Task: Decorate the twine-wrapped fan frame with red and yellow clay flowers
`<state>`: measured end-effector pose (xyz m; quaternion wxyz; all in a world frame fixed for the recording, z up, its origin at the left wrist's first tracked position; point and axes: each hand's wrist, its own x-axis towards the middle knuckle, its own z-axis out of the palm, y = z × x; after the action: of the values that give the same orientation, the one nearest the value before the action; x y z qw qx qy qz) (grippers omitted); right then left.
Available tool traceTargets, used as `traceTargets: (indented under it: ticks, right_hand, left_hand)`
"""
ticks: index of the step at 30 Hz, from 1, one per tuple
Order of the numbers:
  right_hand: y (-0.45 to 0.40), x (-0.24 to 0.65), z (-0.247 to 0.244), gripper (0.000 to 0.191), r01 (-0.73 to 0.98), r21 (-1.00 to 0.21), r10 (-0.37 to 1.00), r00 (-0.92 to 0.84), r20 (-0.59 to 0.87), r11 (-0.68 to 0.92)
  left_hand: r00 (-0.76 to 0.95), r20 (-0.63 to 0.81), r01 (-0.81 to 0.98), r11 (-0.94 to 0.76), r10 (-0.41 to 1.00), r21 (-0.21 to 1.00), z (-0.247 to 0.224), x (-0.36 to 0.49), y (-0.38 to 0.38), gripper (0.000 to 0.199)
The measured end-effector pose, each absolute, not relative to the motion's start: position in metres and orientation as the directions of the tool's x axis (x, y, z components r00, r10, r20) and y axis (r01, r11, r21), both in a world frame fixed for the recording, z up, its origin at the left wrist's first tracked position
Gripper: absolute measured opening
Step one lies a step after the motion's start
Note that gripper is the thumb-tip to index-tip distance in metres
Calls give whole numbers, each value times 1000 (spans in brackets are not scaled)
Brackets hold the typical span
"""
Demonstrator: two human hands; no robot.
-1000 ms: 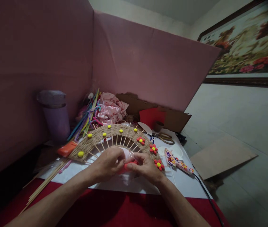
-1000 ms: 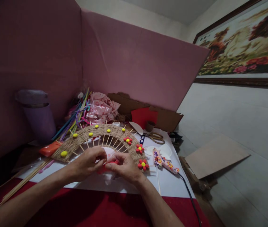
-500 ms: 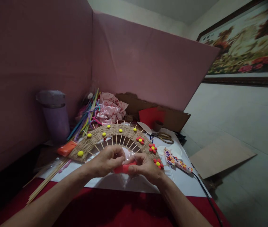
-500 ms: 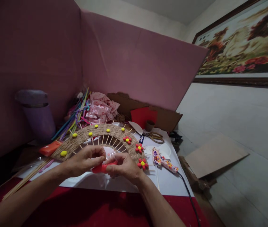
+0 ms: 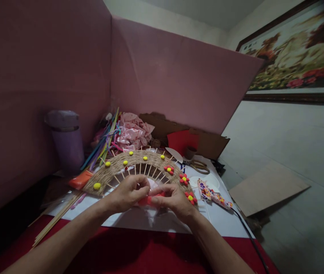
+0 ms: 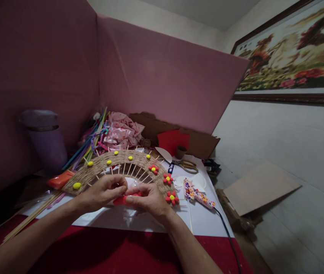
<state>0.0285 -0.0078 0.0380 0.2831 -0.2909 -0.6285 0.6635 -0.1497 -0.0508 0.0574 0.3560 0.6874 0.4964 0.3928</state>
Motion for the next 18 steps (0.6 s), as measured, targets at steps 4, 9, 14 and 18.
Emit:
traceTargets:
  ticks: [4,9,14,18]
  right_hand:
    - [-4,32,34,31,41,-996,673,-735,-80,-74]
    - [-6,29,32,32,-25,-992,626,-777,-60,-127]
    - [-9,26,34,28,-25,-995,634,-772,-40,-93]
    - [-12,24,34,31,-4,-998,707,-706,-44,-67]
  left_hand:
    - [211,180,373,-249,961,894,53,-151,-51,12]
    - [222,163,311,-228,961,923,52,-150,-50,13]
    - [173,169,332,-220,970,917,55,-148,-50,15]
    - [145,201,360,-241,969,901,59,-147,-50,19]
